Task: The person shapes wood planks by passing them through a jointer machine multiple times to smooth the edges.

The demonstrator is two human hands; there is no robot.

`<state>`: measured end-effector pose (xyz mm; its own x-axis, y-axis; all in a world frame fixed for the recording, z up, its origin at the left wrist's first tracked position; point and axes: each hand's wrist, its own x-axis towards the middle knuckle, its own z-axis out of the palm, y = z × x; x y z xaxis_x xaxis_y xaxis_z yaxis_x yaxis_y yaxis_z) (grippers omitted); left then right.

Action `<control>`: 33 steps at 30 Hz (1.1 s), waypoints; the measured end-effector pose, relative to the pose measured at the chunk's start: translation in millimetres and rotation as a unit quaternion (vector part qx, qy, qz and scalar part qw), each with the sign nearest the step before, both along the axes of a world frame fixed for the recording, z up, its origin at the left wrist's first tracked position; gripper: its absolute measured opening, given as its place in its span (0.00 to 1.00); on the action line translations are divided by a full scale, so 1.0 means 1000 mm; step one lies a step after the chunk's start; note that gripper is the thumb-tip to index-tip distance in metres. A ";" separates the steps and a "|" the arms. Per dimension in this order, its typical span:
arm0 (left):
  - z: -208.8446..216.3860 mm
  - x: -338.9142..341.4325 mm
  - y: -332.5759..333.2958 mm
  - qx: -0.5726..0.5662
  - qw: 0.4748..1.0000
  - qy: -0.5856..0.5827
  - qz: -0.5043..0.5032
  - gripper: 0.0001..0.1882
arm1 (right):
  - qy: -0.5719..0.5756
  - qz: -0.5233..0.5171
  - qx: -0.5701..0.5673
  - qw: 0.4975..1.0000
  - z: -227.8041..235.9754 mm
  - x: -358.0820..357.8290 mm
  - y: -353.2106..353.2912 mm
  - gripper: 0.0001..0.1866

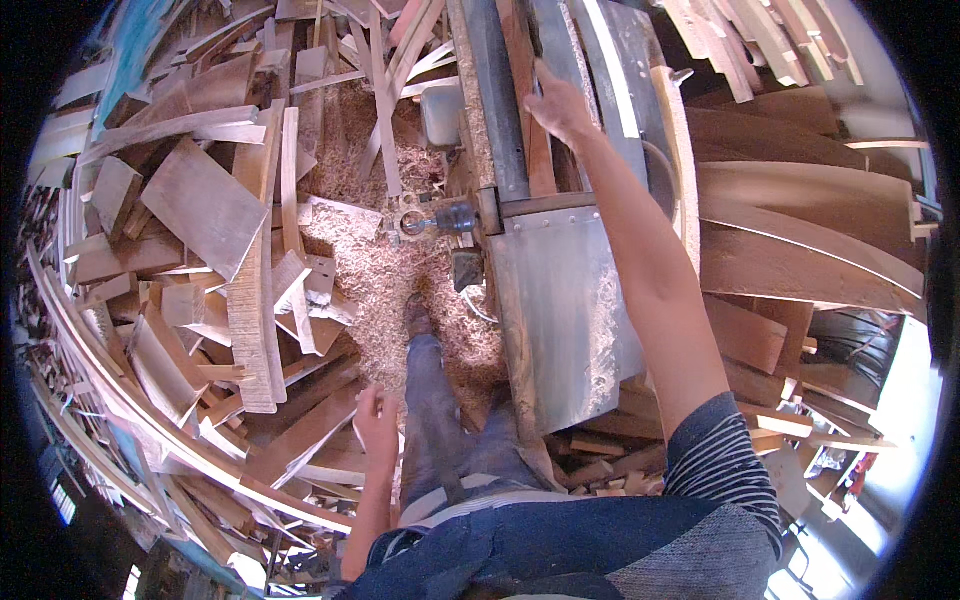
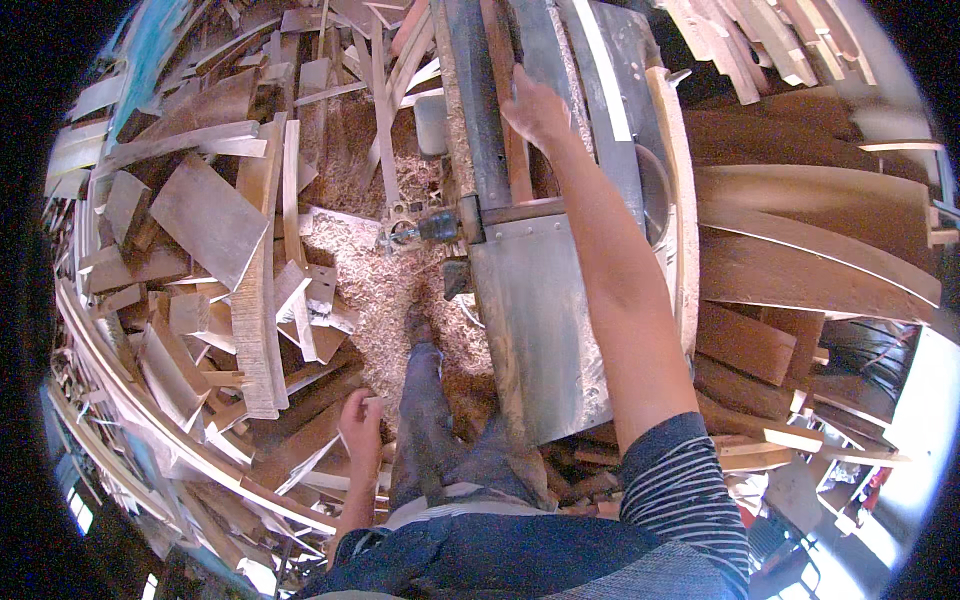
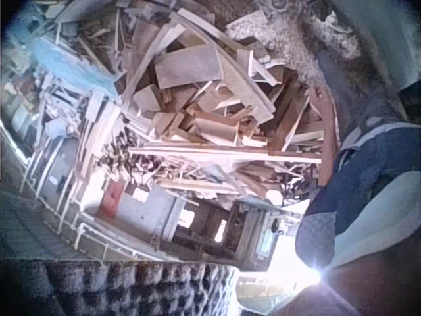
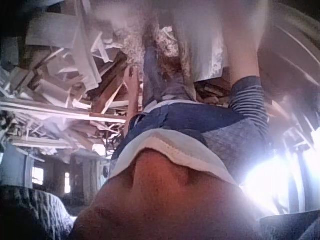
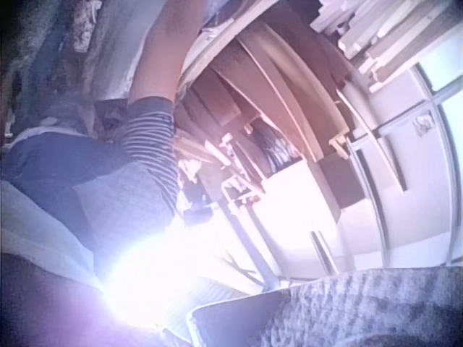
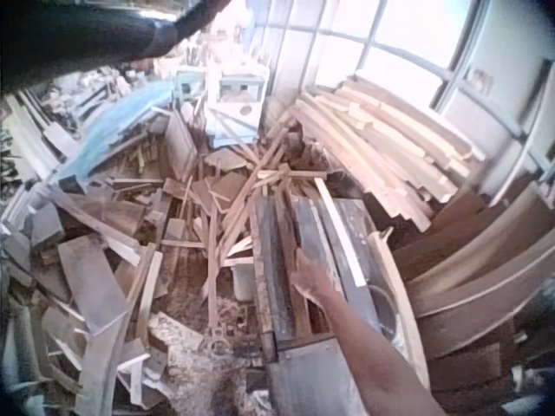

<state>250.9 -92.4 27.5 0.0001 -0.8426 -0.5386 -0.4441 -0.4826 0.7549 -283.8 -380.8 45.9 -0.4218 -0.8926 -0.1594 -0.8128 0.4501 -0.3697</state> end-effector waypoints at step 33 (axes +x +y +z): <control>0.029 -0.353 0.224 0.150 0.913 0.344 -0.160 0.27 | -0.422 -0.548 -0.176 0.701 0.072 0.260 0.753 0.39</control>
